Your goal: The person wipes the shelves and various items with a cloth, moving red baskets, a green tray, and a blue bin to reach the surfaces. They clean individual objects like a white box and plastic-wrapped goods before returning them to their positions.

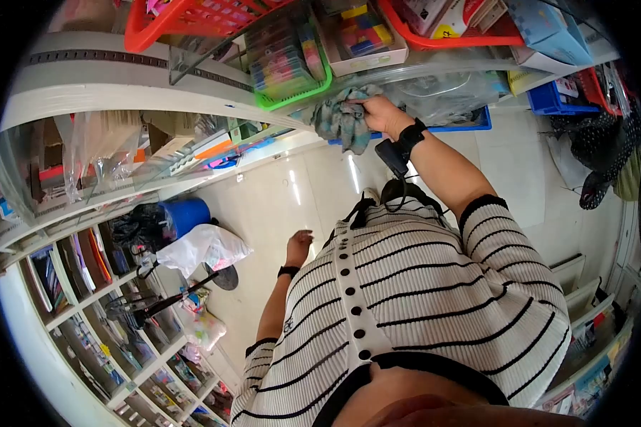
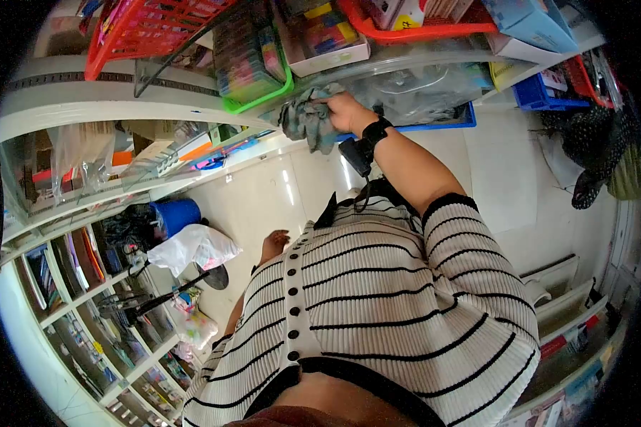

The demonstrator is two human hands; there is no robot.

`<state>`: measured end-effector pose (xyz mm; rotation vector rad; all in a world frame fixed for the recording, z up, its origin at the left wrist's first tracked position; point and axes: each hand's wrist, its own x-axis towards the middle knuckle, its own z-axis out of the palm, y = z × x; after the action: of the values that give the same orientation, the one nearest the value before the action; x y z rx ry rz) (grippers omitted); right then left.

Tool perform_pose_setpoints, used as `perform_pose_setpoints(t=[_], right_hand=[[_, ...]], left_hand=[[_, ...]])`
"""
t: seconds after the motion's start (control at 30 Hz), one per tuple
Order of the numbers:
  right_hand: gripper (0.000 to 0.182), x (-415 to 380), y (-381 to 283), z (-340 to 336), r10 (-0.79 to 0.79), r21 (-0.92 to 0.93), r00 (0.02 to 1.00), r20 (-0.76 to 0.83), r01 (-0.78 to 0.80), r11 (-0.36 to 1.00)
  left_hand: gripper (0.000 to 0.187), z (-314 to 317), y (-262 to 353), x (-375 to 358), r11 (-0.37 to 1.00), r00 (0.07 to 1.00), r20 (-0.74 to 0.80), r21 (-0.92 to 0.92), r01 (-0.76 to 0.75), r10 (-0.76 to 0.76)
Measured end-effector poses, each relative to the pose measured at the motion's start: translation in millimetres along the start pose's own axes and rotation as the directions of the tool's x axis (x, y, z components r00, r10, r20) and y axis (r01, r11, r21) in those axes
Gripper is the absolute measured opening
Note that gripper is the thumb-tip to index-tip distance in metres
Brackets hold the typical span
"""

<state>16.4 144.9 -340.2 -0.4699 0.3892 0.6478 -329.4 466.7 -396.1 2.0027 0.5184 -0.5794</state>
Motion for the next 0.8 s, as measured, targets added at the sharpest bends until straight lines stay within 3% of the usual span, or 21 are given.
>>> perform_pose_setpoints(t=[0.07,0.1,0.13,0.17,0.2,0.3,0.37,0.5,0.57,0.6,0.63,0.67,0.7,0.77,0.8], right_hand=[[0.027,-13.7,-18.6,7.4,0.063,-0.177,0.995,-0.076,-0.075,0.981],[0.027,-13.5,-24.5,-12.3,0.052,-0.177,0.996,-0.076,-0.065,0.982],[0.03,-9.9,-28.7,-45.1,-0.119,-0.546,0.988,0.099,0.154,0.823],[0.033,-8.5,-31.5,-61.3,-0.2,-0.782,0.926,0.319,0.376,0.497],[0.036,-60.2,-46.4,-16.5,-0.008,-0.441,0.999,-0.05,-0.015,0.898],[0.041,-99.9,-59.6,-41.7,-0.047,-0.428,0.986,-0.161,-0.027,0.903],[0.034,-134.8,-63.2,-30.5,-0.115,-0.36,0.955,-0.275,0.008,0.933],[0.034,-147.1,-60.1,-23.3,-0.236,-0.25,0.956,-0.176,0.189,0.95],[0.035,-129.8,-54.3,-16.8,-0.339,-0.129,0.919,-0.201,0.318,0.939],[0.036,-113.3,-48.6,-21.1,-0.383,-0.138,0.911,-0.153,0.364,0.921],[0.036,-96.0,-42.1,-20.8,-0.384,-0.139,0.911,-0.153,0.365,0.921],[0.035,-78.1,-34.2,-16.8,-0.42,-0.333,0.887,-0.191,0.344,0.878],[0.033,-64.5,-23.0,-6.9,-0.46,-0.513,0.86,-0.22,0.299,0.805],[0.028,-61.6,6.2,56.7,-0.443,-0.401,0.82,-0.363,0.291,0.868],[0.028,-45.7,23.6,66.7,-0.422,-0.409,0.83,-0.364,0.265,0.873]], left_hand=[[0.018,-1.4,32.1,28.4,0.983,0.989,-0.043,0.12,-0.135,0.141],[0.017,-2.7,46.1,44.4,0.957,0.967,-0.066,0.171,-0.233,0.247],[0.018,-4.8,83.7,51.3,0.92,0.935,-0.113,0.251,-0.299,0.335],[0.021,-8.2,130.1,54.0,0.873,0.893,-0.154,0.332,-0.357,0.423],[0.025,-12.1,159.0,61.8,0.828,0.828,-0.203,0.352,-0.437,0.523],[0.035,-23.3,248.2,74.8,0.635,0.55,-0.32,0.432,-0.64,0.772],[0.036,-30.4,279.6,91.9,0.616,0.487,-0.391,0.358,-0.701,0.781],[0.037,-44.6,322.1,101.8,0.58,0.432,-0.389,0.486,-0.654,0.814],[0.038,-55.1,321.6,108.8,0.401,0.381,-0.212,0.744,-0.534,0.9],[0.038,-56.4,318.2,111.4,0.402,0.38,-0.213,0.743,-0.536,0.9],[0.041,-58.1,312.9,114.6,0.48,0.447,-0.23,0.641,-0.598,0.864],[0.043,-60.4,308.8,116.2,0.554,0.515,-0.236,0.528,-0.644,0.824],[0.043,-61.3,306.0,114.0,0.555,0.517,-0.236,0.527,-0.643,0.823],[0.047,-59.8,299.3,106.6,0.566,0.503,-0.261,0.338,-0.752,0.824],[0.05,-60.6,290.7,105.8,0.565,0.496,-0.273,0.337,-0.753,0.824]])
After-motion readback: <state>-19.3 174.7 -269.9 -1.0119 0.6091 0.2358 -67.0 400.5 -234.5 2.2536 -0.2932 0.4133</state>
